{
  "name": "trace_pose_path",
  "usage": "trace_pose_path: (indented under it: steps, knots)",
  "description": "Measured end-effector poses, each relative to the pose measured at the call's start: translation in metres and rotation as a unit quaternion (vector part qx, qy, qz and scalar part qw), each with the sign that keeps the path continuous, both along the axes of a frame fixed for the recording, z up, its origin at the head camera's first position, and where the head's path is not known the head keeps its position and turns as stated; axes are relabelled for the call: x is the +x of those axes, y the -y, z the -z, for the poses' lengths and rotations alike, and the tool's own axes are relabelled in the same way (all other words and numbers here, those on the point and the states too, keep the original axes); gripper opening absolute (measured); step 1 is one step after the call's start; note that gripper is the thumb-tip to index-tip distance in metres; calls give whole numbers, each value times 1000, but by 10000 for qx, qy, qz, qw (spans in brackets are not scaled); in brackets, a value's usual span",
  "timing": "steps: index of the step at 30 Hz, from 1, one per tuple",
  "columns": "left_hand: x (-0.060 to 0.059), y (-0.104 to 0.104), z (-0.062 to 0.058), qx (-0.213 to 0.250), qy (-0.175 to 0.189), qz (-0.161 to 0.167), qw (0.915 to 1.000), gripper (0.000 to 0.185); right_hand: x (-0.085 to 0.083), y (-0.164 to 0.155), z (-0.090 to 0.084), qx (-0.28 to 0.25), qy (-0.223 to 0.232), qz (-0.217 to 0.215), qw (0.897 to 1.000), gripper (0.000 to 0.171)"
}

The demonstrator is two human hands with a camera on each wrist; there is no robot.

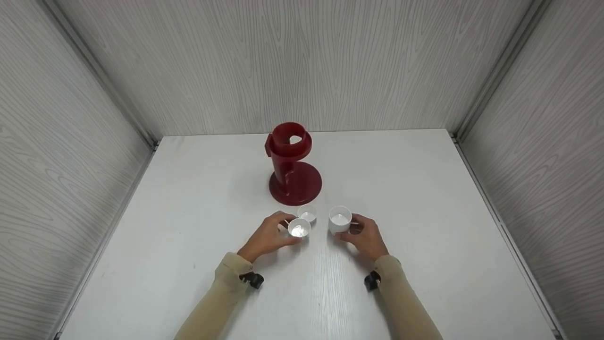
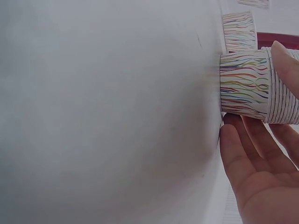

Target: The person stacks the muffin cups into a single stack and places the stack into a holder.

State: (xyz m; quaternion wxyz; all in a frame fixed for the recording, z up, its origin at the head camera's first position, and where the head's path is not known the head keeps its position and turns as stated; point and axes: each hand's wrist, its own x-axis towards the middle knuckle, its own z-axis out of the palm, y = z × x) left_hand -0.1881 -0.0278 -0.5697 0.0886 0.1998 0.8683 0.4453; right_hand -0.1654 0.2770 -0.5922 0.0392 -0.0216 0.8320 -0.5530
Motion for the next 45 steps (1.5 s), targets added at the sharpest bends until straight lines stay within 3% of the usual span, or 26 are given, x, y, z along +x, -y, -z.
trace_pose_path:
  steps: [15, 30, 39, 45]
  knots:
    - [-11, -8, -29, 108, -404, 130, 9990, 58, -2, -1, 2, -62, -31, -42, 10000, 63]
    - [-18, -37, -60, -35, -822, 312, 9961, 56, 0, 1, -1, 176, 92, 60, 9998, 67]
    - [-19, -49, -66, -250, -592, 307, 9975, 56, -1, 0, 0, 142, 50, 46, 9999, 67]
    - [-21, -57, -70, -265, -705, 412, 9963, 56, 0, 0, 0, 156, -2, 33, 9999, 66]
